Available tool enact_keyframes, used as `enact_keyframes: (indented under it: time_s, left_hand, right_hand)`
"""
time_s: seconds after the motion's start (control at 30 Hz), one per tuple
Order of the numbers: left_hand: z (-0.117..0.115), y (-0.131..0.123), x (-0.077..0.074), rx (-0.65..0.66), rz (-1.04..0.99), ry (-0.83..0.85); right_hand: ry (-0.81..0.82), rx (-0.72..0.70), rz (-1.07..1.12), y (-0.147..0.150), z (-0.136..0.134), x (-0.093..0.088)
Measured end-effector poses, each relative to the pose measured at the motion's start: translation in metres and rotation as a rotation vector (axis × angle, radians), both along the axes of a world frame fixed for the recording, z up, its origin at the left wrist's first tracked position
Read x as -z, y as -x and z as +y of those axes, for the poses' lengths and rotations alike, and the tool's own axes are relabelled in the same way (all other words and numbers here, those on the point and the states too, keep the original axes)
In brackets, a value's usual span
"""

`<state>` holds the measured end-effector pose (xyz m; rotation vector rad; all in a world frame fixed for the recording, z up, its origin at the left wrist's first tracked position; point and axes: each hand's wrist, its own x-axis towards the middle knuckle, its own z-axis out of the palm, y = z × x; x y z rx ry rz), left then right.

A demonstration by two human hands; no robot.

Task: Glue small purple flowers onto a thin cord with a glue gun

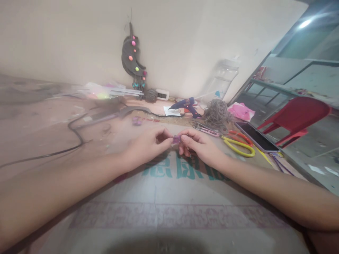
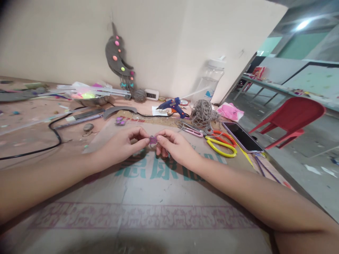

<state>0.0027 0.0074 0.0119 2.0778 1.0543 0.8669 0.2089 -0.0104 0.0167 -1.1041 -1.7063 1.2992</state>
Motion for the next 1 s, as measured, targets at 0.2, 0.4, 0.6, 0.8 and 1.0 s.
enact_keyframes:
  time_s: [0.2,0.4,0.6,0.8,1.0]
  left_hand:
    - [-0.0011,-0.0006,0.0011,0.001,0.004,-0.022]
    - [-0.0014,-0.0005,0.0012,0.025,0.024,-0.044]
    - [-0.0012,-0.001,0.0014,0.035,0.029,-0.033]
    - [-0.002,-0.0007,-0.0008,0.059,0.006,0.016]
    - [-0.002,-0.0009,-0.0001,0.041,-0.002,0.045]
  right_hand:
    - [-0.002,0.013,-0.026,0.0018,0.0004,0.0006]
    - [-0.016,0.06,-0.071,0.0058,-0.0015,-0.0015]
    - [-0.021,0.064,-0.071,0.0071,-0.0005,0.001]
    - [-0.038,0.071,-0.091,0.0059,-0.0012,0.0007]
    - [-0.051,0.062,-0.099,0.0051,-0.0013,0.001]
